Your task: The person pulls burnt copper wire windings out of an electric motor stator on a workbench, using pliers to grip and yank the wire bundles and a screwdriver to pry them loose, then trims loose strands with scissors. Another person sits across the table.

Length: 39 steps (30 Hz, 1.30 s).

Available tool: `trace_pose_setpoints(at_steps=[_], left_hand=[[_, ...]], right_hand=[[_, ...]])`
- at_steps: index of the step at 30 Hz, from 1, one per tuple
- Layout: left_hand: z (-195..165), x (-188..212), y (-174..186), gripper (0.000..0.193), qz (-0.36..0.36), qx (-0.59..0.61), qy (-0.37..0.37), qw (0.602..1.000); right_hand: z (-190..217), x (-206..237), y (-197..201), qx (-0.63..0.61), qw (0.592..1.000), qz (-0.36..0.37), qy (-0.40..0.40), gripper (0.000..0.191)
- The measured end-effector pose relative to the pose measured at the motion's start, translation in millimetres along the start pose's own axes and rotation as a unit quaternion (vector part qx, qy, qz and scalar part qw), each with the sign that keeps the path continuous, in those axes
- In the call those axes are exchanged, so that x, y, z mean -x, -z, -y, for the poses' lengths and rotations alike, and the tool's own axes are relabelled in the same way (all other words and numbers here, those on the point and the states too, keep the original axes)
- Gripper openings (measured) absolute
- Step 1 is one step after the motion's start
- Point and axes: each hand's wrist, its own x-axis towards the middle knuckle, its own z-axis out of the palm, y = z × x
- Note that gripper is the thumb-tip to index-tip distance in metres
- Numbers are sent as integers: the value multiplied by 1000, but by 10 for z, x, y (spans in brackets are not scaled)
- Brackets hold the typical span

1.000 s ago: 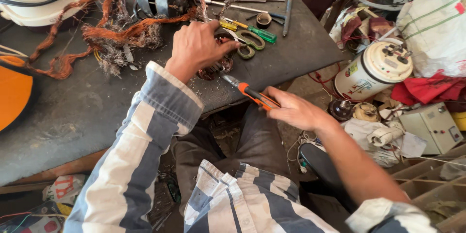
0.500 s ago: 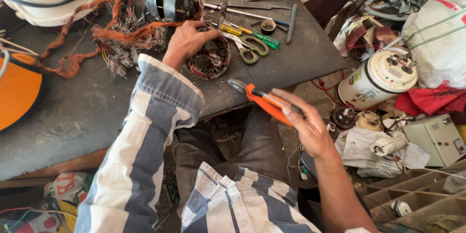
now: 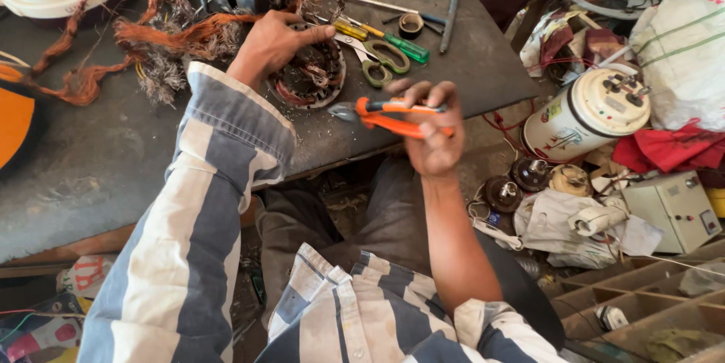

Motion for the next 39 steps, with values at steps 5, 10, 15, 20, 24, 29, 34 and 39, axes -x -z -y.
trace_pose_setpoints(at_steps=[5, 10, 15, 20, 24, 29, 34, 39], left_hand=[[-41, -2, 10, 101, 36, 17, 28, 999], [0, -91, 4, 103, 17, 24, -3, 1000], [95, -190, -63, 98, 46, 28, 31, 998], [117, -218, -52, 93, -13, -4, -52, 999], [62, -200, -51, 83, 32, 40, -9, 999], [35, -138, -62, 81, 13, 22, -21, 999], [82, -176, -48, 80, 35, 48, -27, 998], [153, -224, -111, 85, 6, 4, -36, 999]], right_hand=[[63, -86, -145, -24, 999, -8, 31, 28], [423, -112, -176, -7, 990, -37, 134, 21], [312, -128, -478, 28, 981, -82, 175, 22], [121, -356, -585, 1, 980, -49, 193, 19], [293, -306, -520, 16, 974, -41, 220, 18], [-91, -303, -448, -17, 981, -58, 186, 19], [4, -166, -238, 19, 974, -57, 220, 19], [-177, -295, -391, -20, 980, -56, 187, 17]])
